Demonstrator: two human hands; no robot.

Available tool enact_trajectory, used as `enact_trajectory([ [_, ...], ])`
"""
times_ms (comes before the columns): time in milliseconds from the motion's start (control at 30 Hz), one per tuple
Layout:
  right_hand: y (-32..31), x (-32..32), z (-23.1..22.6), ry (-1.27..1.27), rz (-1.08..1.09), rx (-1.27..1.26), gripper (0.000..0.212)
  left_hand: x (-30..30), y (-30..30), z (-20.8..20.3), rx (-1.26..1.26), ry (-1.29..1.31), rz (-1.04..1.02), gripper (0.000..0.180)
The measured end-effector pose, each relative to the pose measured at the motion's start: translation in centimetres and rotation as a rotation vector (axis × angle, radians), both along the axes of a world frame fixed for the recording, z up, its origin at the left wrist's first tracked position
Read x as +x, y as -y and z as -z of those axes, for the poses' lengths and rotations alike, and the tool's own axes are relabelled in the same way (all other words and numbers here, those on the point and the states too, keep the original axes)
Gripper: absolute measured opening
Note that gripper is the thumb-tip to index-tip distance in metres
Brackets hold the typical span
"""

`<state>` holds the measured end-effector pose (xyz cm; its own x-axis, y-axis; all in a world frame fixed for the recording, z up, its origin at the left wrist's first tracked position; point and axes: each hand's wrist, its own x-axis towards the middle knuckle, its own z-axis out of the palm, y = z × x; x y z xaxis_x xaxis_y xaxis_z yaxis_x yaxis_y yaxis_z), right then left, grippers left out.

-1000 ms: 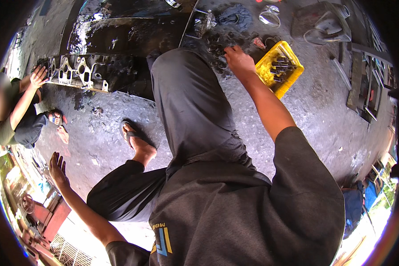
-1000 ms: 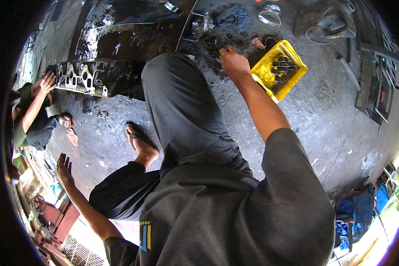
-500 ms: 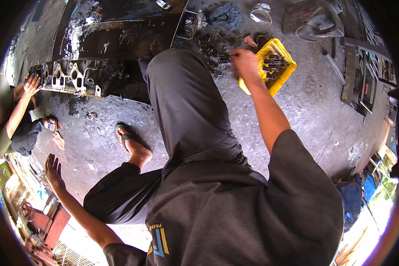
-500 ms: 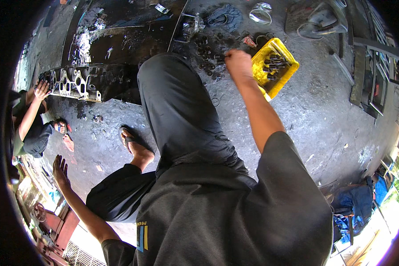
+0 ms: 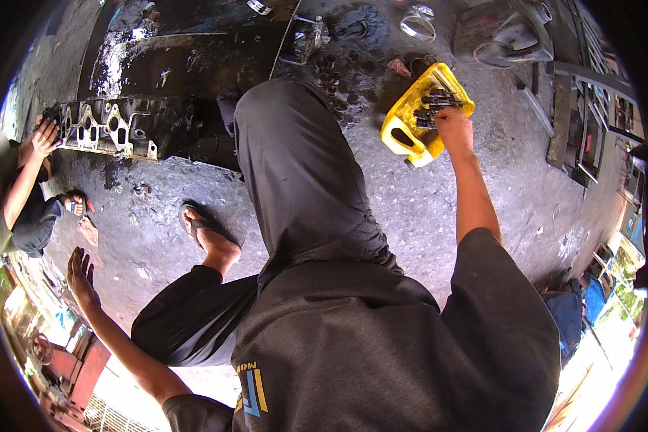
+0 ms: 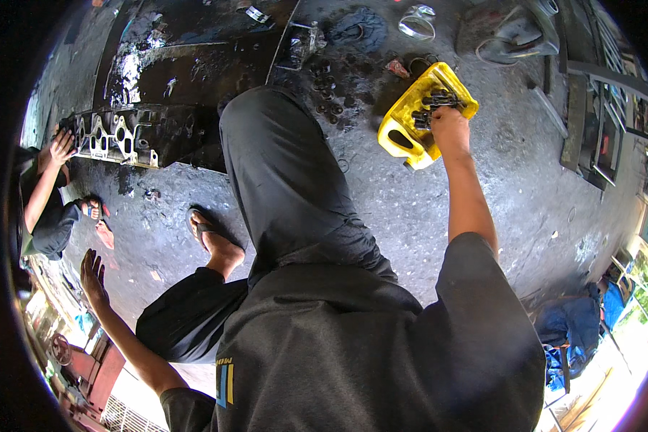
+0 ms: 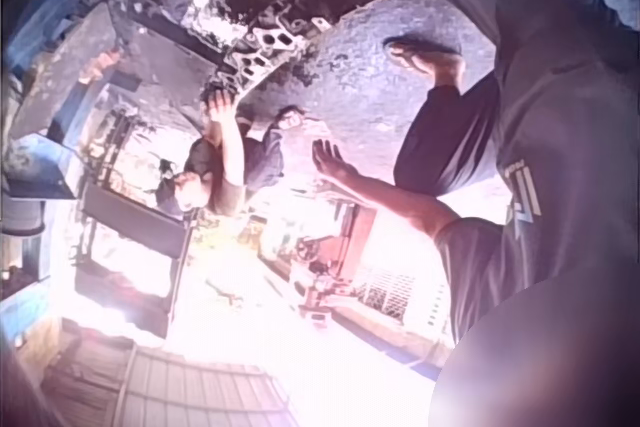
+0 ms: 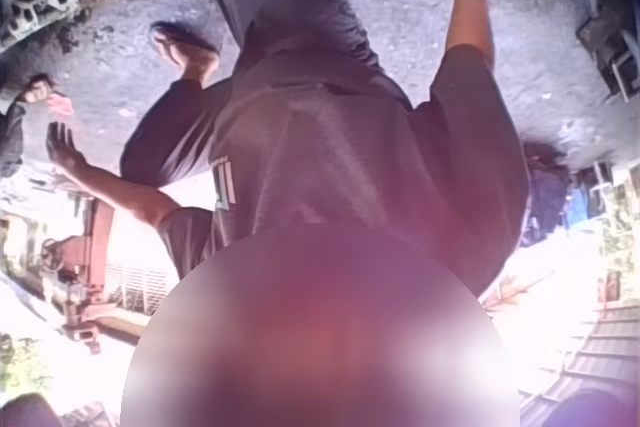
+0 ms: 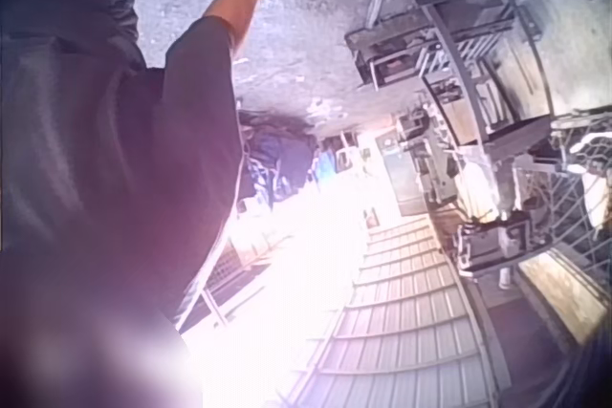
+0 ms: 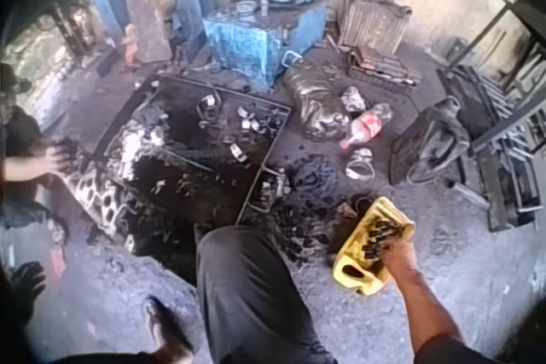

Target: The person sits on the floor and repeatedly picks small metal parts from a yellow tray, then places them into the cylinder head of an engine block. The person handles the parts one at a time, occasionally adjusting their position to reach different areas of the engine.

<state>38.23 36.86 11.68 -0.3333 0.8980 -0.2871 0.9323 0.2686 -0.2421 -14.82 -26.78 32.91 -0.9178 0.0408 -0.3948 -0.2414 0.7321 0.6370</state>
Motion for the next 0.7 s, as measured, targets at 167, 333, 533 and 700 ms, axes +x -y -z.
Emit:
enact_trajectory([
  [167,0.4,1.7,4.7,0.095,-0.025,0.024,0.019,0.2,-0.3,-0.1,-0.024,0.006,0.004,0.052],
  [333,0.7,2.0,4.0,0.115,0.030,0.036,0.021,0.5,-0.7,-0.3,-0.036,0.006,-0.029,0.052],
  [533,1.9,-1.2,-1.6,-0.031,-0.034,0.077,0.028,1.3,-0.3,-0.4,-0.036,0.014,-0.056,0.051],
  [700,6.3,-8.7,-0.7,-0.252,-0.389,-0.196,0.041,1.3,0.8,-0.3,-0.057,0.022,-0.089,0.051],
])
